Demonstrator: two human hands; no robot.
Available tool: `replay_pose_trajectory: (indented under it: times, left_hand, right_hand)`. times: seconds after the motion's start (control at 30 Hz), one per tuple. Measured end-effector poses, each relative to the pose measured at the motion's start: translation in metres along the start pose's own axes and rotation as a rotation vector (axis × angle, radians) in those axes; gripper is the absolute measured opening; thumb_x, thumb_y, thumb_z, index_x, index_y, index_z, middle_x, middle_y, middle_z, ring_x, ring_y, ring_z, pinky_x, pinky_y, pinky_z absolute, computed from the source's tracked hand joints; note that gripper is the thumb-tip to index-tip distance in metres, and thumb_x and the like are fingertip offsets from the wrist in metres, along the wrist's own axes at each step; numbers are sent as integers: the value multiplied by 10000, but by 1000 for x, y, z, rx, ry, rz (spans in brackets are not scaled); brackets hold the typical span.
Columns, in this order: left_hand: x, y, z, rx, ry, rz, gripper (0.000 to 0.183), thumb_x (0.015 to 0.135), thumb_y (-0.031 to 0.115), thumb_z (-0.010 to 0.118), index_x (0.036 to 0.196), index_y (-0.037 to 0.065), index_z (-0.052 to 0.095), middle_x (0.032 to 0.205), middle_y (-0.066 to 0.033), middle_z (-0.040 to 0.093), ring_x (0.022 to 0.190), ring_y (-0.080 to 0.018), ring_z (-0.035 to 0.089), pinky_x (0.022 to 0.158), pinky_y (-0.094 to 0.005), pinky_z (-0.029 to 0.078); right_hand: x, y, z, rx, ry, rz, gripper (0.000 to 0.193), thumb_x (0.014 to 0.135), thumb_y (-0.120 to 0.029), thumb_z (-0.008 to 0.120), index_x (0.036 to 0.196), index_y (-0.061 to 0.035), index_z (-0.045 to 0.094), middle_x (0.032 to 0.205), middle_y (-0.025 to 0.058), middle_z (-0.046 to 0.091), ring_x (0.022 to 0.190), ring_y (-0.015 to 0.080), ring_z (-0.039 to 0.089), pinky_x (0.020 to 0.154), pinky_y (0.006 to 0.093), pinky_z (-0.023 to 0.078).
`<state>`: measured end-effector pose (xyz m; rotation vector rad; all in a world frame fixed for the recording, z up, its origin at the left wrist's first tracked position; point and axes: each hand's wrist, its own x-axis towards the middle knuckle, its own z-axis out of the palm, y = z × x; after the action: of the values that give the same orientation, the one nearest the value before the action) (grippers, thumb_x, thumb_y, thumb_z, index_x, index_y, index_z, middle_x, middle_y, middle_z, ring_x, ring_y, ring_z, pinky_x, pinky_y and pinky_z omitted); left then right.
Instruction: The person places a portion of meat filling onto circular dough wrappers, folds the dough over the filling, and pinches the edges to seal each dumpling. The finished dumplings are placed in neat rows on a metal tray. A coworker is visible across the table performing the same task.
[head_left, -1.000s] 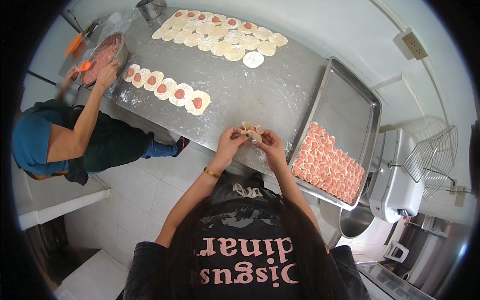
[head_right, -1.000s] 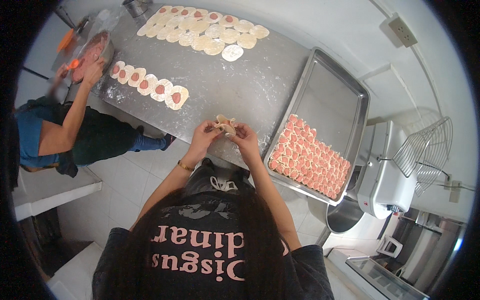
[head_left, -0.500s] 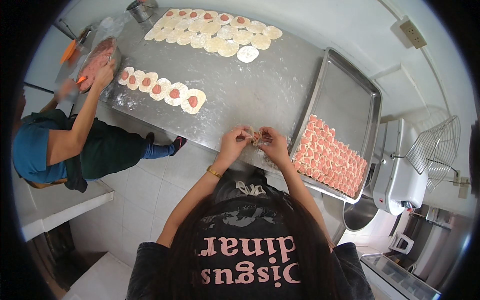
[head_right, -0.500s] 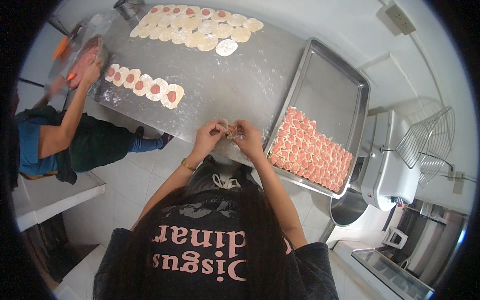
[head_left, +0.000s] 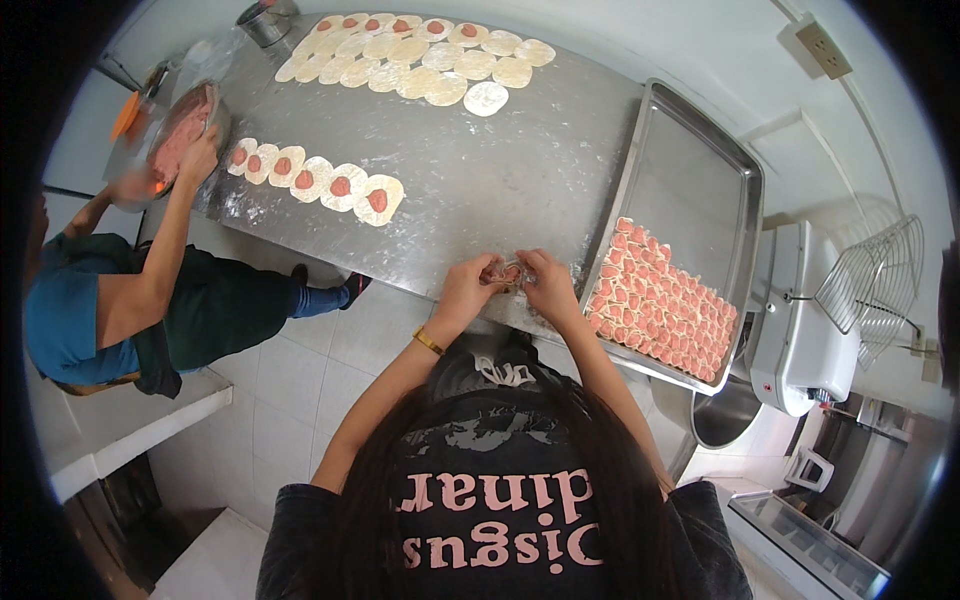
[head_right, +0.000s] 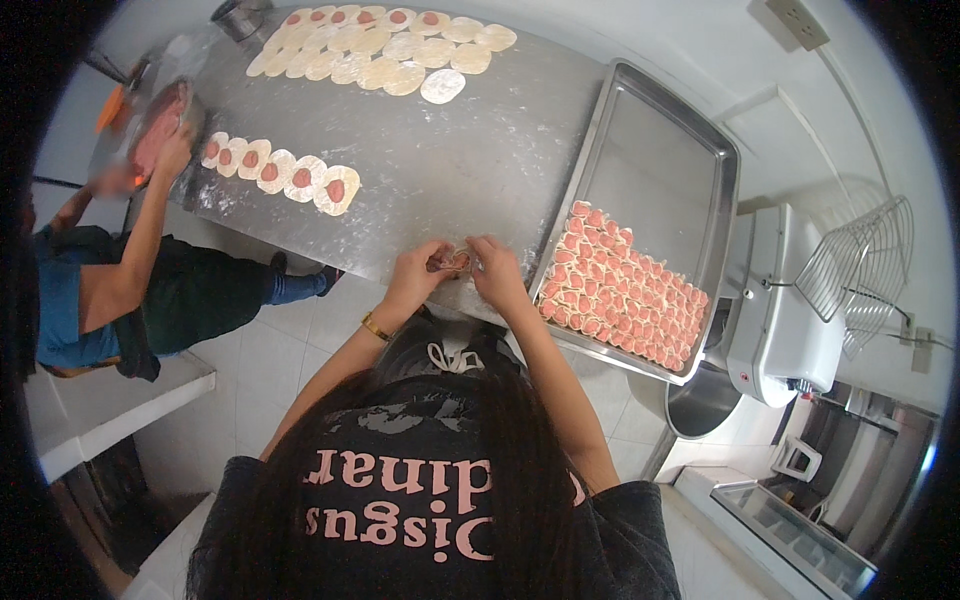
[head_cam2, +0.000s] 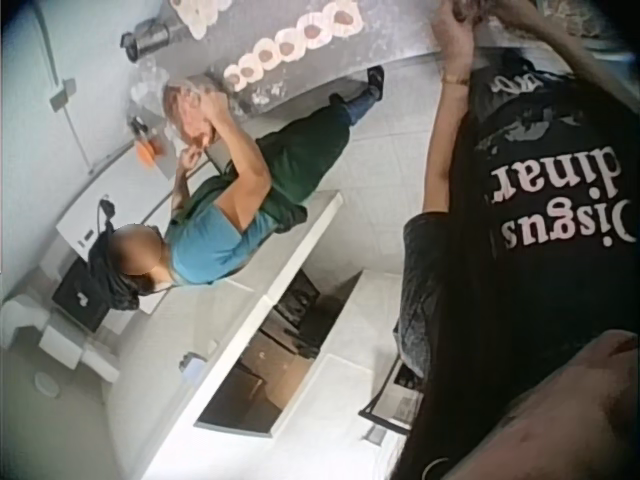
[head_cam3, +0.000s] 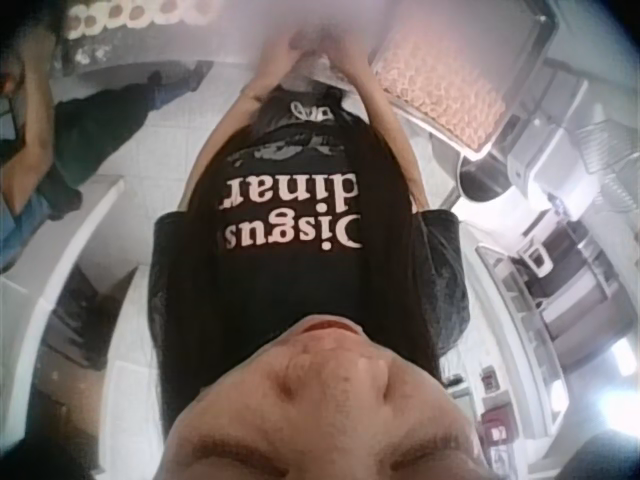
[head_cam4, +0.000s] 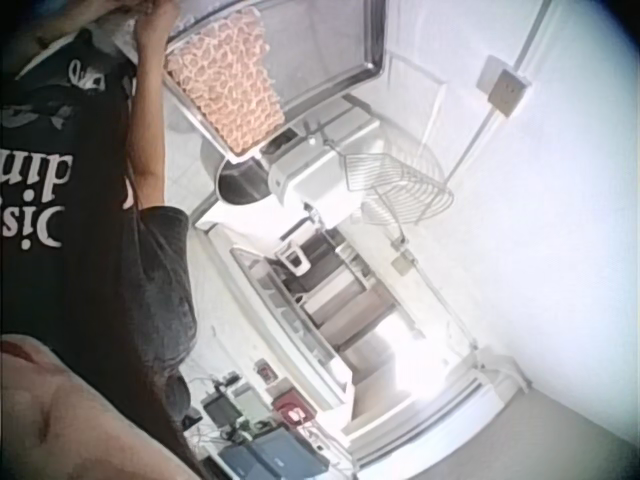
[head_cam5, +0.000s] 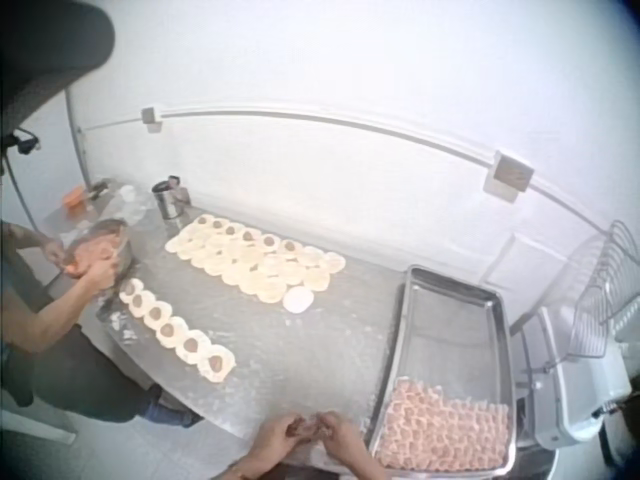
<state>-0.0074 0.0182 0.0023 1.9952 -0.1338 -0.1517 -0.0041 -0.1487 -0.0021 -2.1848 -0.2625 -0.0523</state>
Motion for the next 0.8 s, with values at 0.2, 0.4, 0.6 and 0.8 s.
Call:
replay_pose_trajectory:
  times: [0.2, 0.4, 0.6, 0.8]
  left_hand:
    - [6, -1, 3, 51, -116, -33, 238, 734, 107, 743, 907, 9, 612, 777, -120, 665, 702, -209, 661, 650, -306, 511]
    - [12, 0, 2, 141, -124, 24, 239, 721, 128, 755, 848, 7, 592, 697, -125, 628, 641, -233, 634, 607, -322, 491]
    - [12, -1, 3, 196, -140, 9, 298, 664, 136, 794, 846, 11, 594, 693, -121, 626, 640, -237, 627, 611, -333, 489]
    - [11, -1, -3, 102, -104, 74, 280, 683, 116, 774, 851, 7, 579, 739, -128, 638, 669, -249, 642, 619, -339, 498]
  right_hand:
    - [1, -2, -1, 4, -78, 65, 231, 710, 35, 606, 937, -8, 630, 945, 165, 618, 848, 369, 602, 726, 407, 485]
    - [1, -2, -4, -14, -3, 67, 191, 726, 17, 613, 910, -19, 652, 907, 157, 626, 809, 359, 615, 695, 397, 487]
    - [1, -4, 1, 28, -46, 134, 221, 711, 25, 620, 926, -14, 653, 918, 160, 626, 835, 340, 622, 708, 390, 488]
    - [0, -2, -4, -59, -23, 117, 200, 704, 29, 615, 890, -24, 662, 884, 153, 629, 808, 338, 624, 690, 388, 486]
